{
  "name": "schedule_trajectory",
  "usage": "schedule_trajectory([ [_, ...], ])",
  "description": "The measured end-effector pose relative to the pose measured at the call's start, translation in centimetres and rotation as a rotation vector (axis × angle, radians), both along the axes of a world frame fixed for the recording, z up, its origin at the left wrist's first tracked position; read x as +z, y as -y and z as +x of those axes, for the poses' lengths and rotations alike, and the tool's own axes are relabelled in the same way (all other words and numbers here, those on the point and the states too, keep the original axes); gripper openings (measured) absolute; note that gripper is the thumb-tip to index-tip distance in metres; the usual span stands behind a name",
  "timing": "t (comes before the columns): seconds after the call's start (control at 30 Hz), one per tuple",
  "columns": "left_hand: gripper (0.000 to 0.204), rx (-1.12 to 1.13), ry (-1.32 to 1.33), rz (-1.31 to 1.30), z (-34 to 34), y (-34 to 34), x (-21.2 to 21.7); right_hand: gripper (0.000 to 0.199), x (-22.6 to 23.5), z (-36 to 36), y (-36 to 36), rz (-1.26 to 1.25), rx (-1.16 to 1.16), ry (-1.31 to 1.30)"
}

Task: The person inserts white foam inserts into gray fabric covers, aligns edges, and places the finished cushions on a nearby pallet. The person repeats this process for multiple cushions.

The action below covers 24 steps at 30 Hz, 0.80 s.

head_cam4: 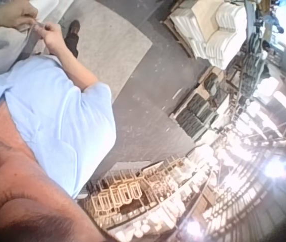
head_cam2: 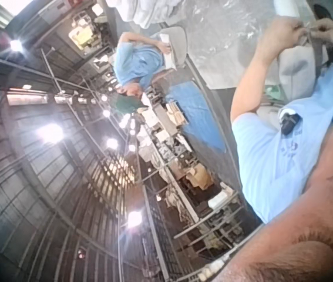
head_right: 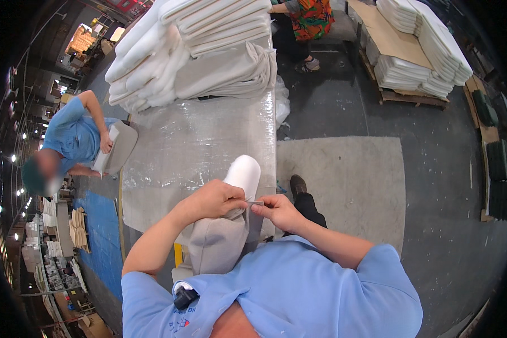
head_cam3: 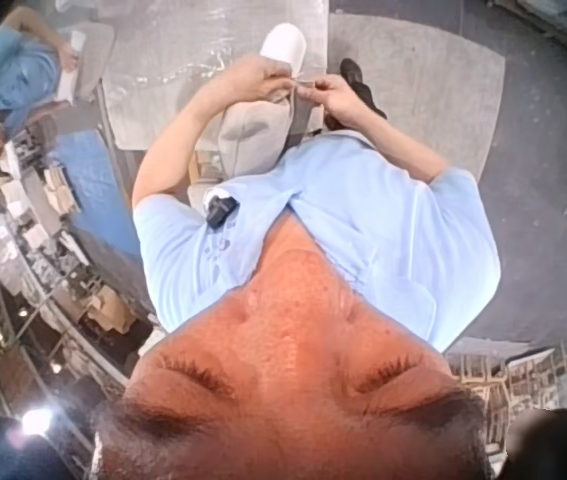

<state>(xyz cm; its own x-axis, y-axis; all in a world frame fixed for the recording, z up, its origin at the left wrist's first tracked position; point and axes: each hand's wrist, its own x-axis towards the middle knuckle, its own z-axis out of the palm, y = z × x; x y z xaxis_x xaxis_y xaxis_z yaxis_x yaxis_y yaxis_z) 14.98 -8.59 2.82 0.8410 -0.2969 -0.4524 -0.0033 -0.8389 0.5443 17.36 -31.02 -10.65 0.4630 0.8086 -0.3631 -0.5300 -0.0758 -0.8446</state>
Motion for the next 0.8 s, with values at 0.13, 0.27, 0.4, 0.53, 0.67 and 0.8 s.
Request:
schedule_trajectory([
  [0.13, 0.026, -0.010, -0.108, -0.052, 0.8, 0.0, 1.0, 0.024, -1.3, -0.4, 0.2, 0.073, -0.048, 0.226],
  [0.27, 0.029, 0.000, -0.086, -0.157, 0.8, -0.6, 0.3, 0.027, -1.5, -0.8, 0.0, 0.275, 0.053, -0.051],
  [0.4, 0.032, -0.042, -0.039, -0.191, 0.8, -0.9, -0.2, 0.029, -1.3, 0.2, 0.1, 0.148, 0.146, 0.080],
  [0.53, 0.036, -0.137, -0.214, 0.057, 1.7, -0.8, 0.5, 0.028, 0.5, 1.1, 0.3, -0.094, 0.188, 0.398],
  [0.67, 0.036, -0.217, -0.227, 0.106, 1.9, -0.4, 0.7, 0.024, 2.1, 0.9, 0.2, -0.071, 0.008, 0.941],
  [0.8, 0.030, -0.263, 0.053, 0.239, 1.7, -0.5, -0.3, 0.025, 2.2, 2.6, -0.3, -0.140, -0.019, 1.172],
])
